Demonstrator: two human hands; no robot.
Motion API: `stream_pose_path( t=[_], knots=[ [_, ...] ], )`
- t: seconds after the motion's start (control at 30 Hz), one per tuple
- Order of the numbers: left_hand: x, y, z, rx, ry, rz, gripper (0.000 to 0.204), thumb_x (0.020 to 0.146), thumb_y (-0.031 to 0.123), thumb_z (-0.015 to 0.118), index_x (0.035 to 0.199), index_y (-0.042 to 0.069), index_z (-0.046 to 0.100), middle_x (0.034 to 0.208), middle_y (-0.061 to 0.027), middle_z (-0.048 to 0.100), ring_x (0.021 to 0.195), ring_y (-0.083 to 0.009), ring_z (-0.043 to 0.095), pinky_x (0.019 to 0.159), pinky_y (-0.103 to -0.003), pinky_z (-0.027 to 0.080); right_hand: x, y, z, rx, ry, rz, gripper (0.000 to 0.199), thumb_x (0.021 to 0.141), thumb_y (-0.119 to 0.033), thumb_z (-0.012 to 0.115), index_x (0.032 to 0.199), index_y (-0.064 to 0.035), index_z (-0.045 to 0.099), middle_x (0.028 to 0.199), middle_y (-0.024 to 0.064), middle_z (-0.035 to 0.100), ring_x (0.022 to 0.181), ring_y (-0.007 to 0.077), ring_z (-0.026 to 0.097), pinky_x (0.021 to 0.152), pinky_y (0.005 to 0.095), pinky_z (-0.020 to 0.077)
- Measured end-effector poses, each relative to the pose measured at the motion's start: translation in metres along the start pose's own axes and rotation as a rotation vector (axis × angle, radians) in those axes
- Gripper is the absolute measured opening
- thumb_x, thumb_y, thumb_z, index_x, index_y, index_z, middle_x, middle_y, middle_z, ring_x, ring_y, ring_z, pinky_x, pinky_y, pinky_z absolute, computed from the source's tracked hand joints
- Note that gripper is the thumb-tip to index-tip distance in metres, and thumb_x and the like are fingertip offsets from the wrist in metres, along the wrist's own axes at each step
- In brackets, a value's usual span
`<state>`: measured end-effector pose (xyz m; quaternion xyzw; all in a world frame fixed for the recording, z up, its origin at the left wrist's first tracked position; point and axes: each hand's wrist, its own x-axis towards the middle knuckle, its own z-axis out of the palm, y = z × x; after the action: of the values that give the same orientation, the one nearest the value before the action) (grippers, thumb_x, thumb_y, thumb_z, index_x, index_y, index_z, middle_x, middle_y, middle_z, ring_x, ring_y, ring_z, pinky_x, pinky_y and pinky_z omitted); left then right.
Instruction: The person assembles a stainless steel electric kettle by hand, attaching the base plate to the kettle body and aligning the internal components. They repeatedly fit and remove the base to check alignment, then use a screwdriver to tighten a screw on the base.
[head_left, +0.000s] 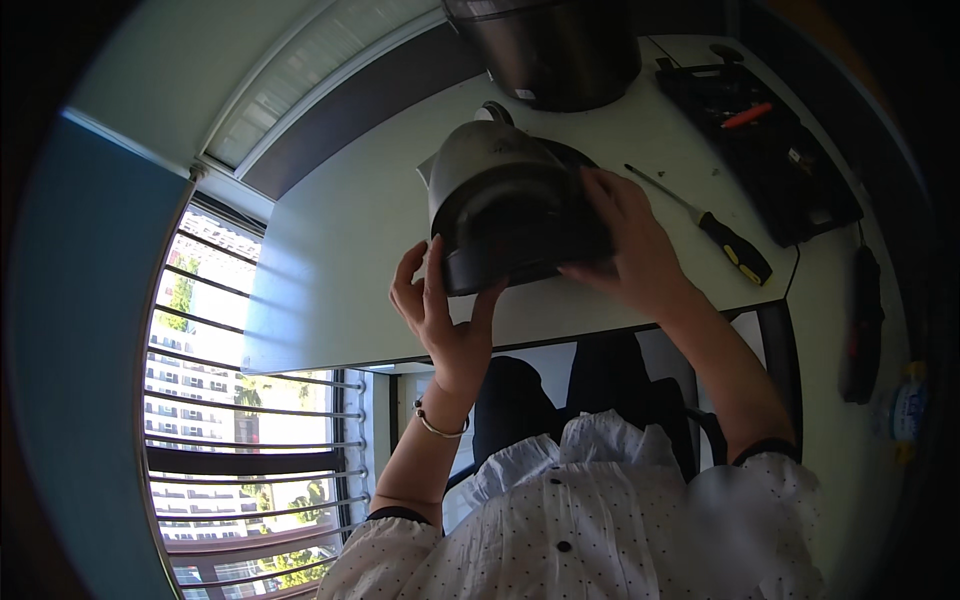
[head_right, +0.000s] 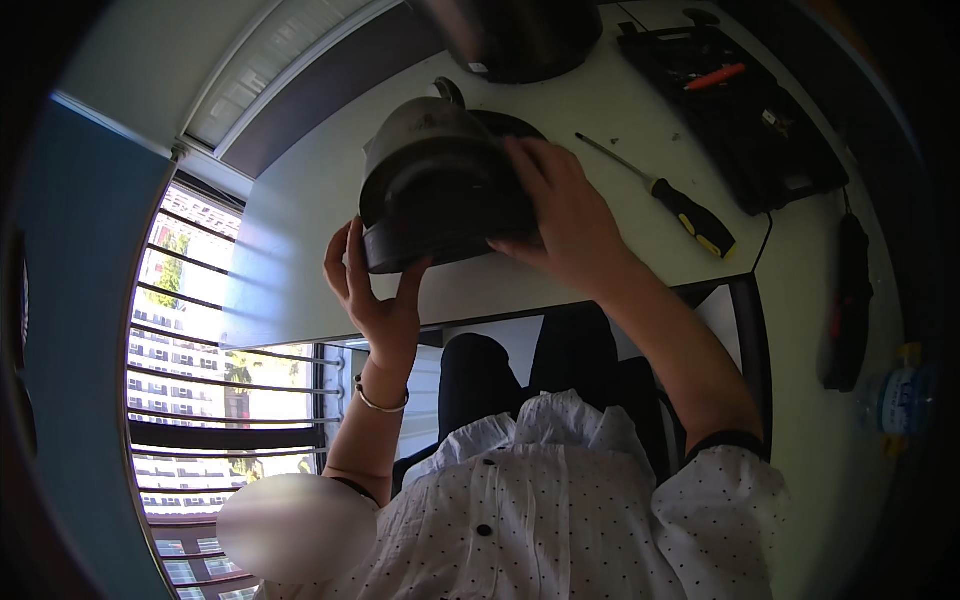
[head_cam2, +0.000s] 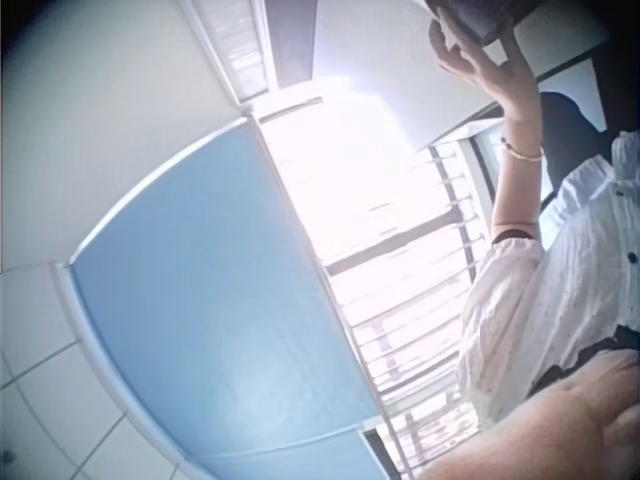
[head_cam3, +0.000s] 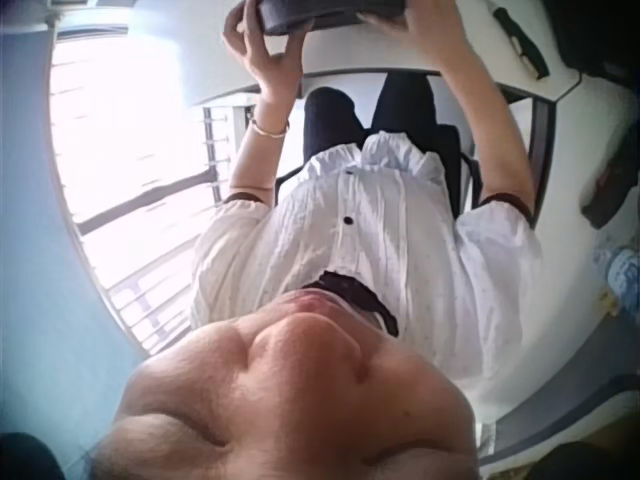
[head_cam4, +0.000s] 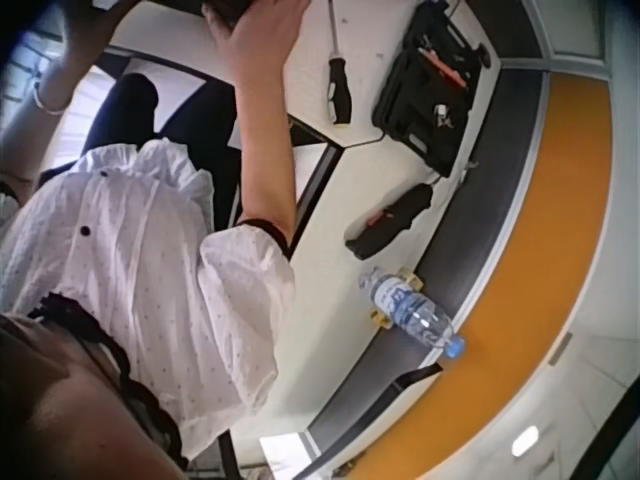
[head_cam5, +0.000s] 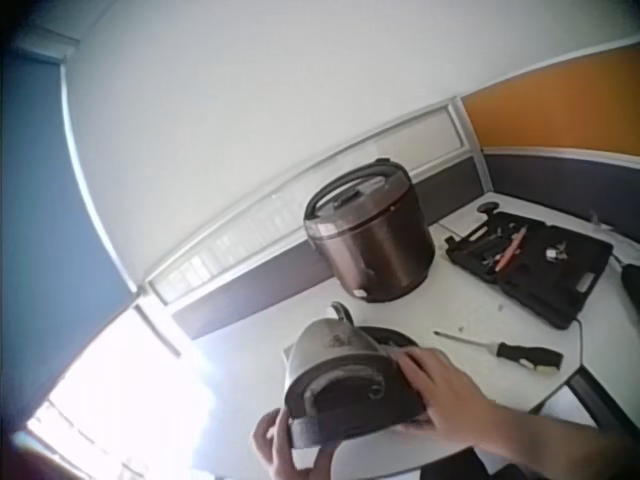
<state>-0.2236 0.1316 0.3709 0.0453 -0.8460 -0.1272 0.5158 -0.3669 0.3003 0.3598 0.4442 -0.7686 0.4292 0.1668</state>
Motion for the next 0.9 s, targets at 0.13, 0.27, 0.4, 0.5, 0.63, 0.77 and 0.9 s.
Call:
stream_pose_path(
  t=[0.13,0.27,0.4,0.5,0.63,0.77,0.9],
  knots=[
    [-0.010,0.000,-0.015,-0.023,-0.074,0.080,0.054,0.070,0.000,0.071,0.121,-0.001,0.053,0.100,-0.0120,0.061,0.102,-0.0300,0.053,0.090,-0.039,0.043,-0.026,-0.004,0.002,0.011,0.050,-0.040,0.087,0.064,-0.017,0.080,0.137,-0.0023,0.036,0.132,0.0185,0.039,0.121,0.0381,0.042,0.099,0.0433,0.0413],
    [-0.018,0.002,-0.026,-0.168,-0.076,0.123,0.040,0.059,-0.003,0.066,0.098,0.003,0.060,0.095,-0.0107,0.062,0.092,-0.0295,0.056,0.079,-0.037,0.045,-0.041,-0.013,-0.008,-0.003,0.029,-0.104,0.077,0.069,-0.004,0.070,0.138,-0.0050,0.036,0.133,0.0188,0.039,0.120,0.0381,0.041,0.097,0.0452,0.0409],
    [-0.029,-0.005,-0.042,-0.185,-0.073,0.151,0.039,0.063,0.004,0.069,0.100,0.002,0.057,0.094,-0.0127,0.062,0.087,-0.0297,0.058,0.076,-0.037,0.046,-0.046,-0.016,-0.030,0.198,-0.087,-0.149,0.058,0.071,0.004,0.058,0.128,-0.0053,0.051,0.121,0.0165,0.048,0.111,0.0328,0.047,0.089,0.0401,0.0434],
    [-0.033,-0.012,-0.055,-0.203,-0.078,0.135,0.038,0.068,0.008,0.072,0.101,0.002,0.054,0.094,-0.0143,0.062,0.086,-0.0299,0.058,0.076,-0.038,0.047,-0.040,-0.014,-0.041,0.424,0.020,-0.114,0.043,0.071,0.006,0.062,0.112,-0.0062,0.065,0.094,0.0092,0.057,0.086,0.0224,0.053,0.070,0.0318,0.0441],
    [-0.043,-0.021,-0.069,-0.309,-0.047,0.019,0.034,0.078,0.017,0.068,0.103,-0.001,0.054,0.095,-0.0163,0.062,0.089,-0.0294,0.058,0.077,-0.037,0.047,-0.013,-0.040,-0.030,0.061,0.118,-0.299,0.042,0.073,-0.024,0.074,0.112,-0.0115,0.065,0.077,0.0001,0.051,0.070,0.0150,0.050,0.060,0.0290,0.0420],
    [-0.053,-0.026,-0.080,-0.312,0.011,-0.127,0.033,0.086,0.022,0.062,0.107,-0.002,0.052,0.097,-0.0178,0.062,0.093,-0.0296,0.057,0.080,-0.037,0.047,0.002,-0.057,-0.005,-0.098,0.099,-0.396,0.032,0.071,-0.019,0.075,0.102,-0.0106,0.069,0.074,-0.0002,0.049,0.068,0.0138,0.051,0.056,0.0284,0.0428],
    [-0.059,-0.029,-0.087,-0.320,0.034,-0.204,0.033,0.089,0.023,0.059,0.109,-0.002,0.052,0.099,-0.0179,0.061,0.095,-0.0293,0.058,0.084,-0.038,0.047,0.001,-0.046,0.019,-0.143,0.184,-0.389,0.033,0.068,-0.011,0.078,0.099,-0.0129,0.067,0.074,-0.0012,0.050,0.064,0.0138,0.052,0.048,0.0255,0.0436]
  ],
)
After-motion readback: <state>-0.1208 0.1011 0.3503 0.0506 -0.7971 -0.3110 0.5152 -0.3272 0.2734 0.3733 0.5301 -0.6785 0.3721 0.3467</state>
